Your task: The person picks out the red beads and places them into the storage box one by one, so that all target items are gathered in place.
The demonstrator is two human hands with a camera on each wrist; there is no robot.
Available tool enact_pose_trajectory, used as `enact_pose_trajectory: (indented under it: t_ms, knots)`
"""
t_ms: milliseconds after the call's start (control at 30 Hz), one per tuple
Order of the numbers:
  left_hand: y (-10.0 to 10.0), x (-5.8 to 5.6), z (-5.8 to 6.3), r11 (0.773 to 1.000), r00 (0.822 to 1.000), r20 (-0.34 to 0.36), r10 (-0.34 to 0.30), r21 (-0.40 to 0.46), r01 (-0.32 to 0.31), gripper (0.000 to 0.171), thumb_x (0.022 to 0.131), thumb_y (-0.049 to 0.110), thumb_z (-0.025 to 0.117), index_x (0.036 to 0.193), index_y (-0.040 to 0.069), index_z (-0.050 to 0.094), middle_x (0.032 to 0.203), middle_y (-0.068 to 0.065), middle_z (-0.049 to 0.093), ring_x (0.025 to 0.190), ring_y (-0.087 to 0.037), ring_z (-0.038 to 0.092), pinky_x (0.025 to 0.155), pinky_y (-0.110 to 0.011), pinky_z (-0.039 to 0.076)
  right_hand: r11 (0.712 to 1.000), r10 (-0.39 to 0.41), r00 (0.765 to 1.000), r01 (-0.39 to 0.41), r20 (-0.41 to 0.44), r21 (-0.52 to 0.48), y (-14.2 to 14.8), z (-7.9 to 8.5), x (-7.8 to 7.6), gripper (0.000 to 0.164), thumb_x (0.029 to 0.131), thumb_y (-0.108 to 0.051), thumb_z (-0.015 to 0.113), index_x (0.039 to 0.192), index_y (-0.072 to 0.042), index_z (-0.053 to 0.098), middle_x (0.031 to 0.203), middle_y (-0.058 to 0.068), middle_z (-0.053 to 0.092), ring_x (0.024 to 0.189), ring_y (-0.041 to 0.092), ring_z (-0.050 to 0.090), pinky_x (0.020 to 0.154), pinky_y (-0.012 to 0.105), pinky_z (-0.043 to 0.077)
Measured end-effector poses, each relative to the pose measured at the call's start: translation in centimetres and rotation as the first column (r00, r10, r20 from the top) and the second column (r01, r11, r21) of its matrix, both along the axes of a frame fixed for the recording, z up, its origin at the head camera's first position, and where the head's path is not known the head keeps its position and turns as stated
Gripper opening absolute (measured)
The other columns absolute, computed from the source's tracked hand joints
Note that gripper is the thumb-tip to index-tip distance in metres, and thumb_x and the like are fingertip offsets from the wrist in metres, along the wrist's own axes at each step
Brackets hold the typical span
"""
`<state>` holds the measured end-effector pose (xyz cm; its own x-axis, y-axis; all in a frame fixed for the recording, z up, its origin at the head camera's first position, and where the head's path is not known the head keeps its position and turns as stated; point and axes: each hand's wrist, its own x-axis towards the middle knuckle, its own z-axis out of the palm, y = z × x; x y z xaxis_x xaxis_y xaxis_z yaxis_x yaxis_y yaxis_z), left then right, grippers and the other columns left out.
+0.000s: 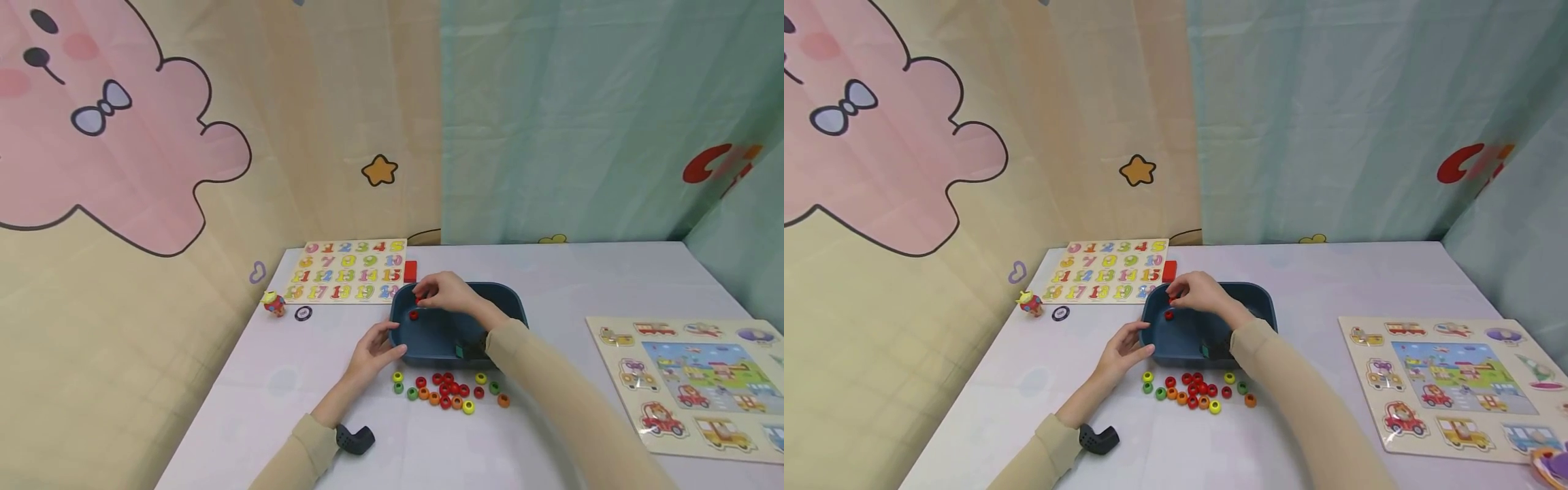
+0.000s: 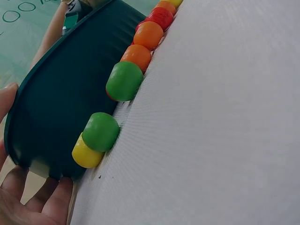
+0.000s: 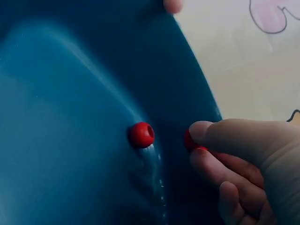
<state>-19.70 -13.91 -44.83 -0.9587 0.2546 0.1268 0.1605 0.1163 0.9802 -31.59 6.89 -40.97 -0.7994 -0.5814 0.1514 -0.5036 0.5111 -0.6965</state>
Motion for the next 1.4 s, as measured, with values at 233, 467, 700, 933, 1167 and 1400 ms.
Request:
enact_pose_trajectory:
  t_ms: [233, 467, 700, 933, 1167, 1400]
  knots:
    - [-0.1, 0.0, -0.1, 1.0, 1.0, -0.01, 0.005, -0.016, -0.005, 0.053, 0.081, 0.022, 0.066, 0.125, 0.002, 0.044, 0.141, -0.011, 0.03, 0.126, -0.024, 0.033, 0.098, -0.037, 0.034, 0.992, 0.012, 0.999, -0.017, 0.041, 0.123, -0.5, -1.4, -1.3, 0.019, 0.076, -0.014, 0.07, 0.094, -0.011, 0.068, 0.084, -0.003, 0.065, 0.075, 0.011, 0.058, 0.068, 0.024, 0.051]
    - [-0.1, 0.0, -0.1, 1.0, 1.0, -0.021, -0.009, -0.016, 0.009, 0.054, 0.082, 0.023, 0.065, 0.125, 0.001, 0.043, 0.141, -0.012, 0.029, 0.126, -0.025, 0.033, 0.098, -0.036, 0.034, 0.981, -0.023, 0.995, 0.004, 0.098, 0.192, -0.9, -1.9, -1.3, 0.022, 0.074, -0.012, 0.072, 0.095, -0.012, 0.067, 0.085, -0.003, 0.065, 0.076, 0.01, 0.058, 0.07, 0.025, 0.051]
    - [-0.1, -0.1, -0.3, 1.0, 1.0, -0.001, -0.007, 0.007, 0.007, 0.054, 0.08, 0.023, 0.067, 0.124, 0.0, 0.044, 0.142, -0.01, 0.028, 0.126, -0.023, 0.033, 0.1, -0.036, 0.033, 0.984, -0.03, 0.995, 0.011, 0.099, 0.179, -0.6, -0.9, -1.0, 0.027, 0.072, -0.013, 0.074, 0.098, -0.013, 0.067, 0.09, -0.003, 0.065, 0.082, 0.01, 0.06, 0.073, 0.028, 0.051]
    - [0.0, -0.2, -0.2, 1.0, 1.0, 0.002, 0.007, 0.001, -0.007, 0.054, 0.08, 0.022, 0.067, 0.124, 0.001, 0.045, 0.142, -0.01, 0.029, 0.125, -0.023, 0.035, 0.099, -0.036, 0.034, 0.994, 0.016, 1.0, -0.016, -0.006, 0.104, 2.5, 4.0, 1.7, 0.032, 0.076, -0.015, 0.071, 0.107, -0.011, 0.064, 0.097, 0.001, 0.065, 0.077, 0.012, 0.06, 0.071, 0.028, 0.052]
    - [0.0, -0.2, -0.1, 1.0, 1.0, -0.013, 0.013, -0.007, -0.013, 0.054, 0.08, 0.022, 0.068, 0.123, 0.0, 0.045, 0.141, -0.01, 0.03, 0.124, -0.023, 0.036, 0.098, -0.034, 0.035, 0.997, 0.06, 0.996, -0.063, -0.069, -0.037, 7.0, 5.6, 7.4, 0.028, 0.079, -0.024, 0.068, 0.105, -0.016, 0.063, 0.097, 0.0, 0.065, 0.072, 0.007, 0.058, 0.062, 0.024, 0.051]
    - [-0.1, -0.1, -0.2, 1.0, 1.0, -0.025, 0.015, -0.021, -0.015, 0.055, 0.08, 0.024, 0.067, 0.124, 0.0, 0.045, 0.141, -0.012, 0.03, 0.125, -0.025, 0.036, 0.098, -0.037, 0.035, 0.995, 0.053, 0.999, -0.053, -0.006, -0.081, 9.6, 1.8, 13.1, 0.028, 0.079, -0.029, 0.067, 0.101, -0.013, 0.064, 0.092, -0.003, 0.064, 0.069, 0.006, 0.056, 0.055, 0.023, 0.049]
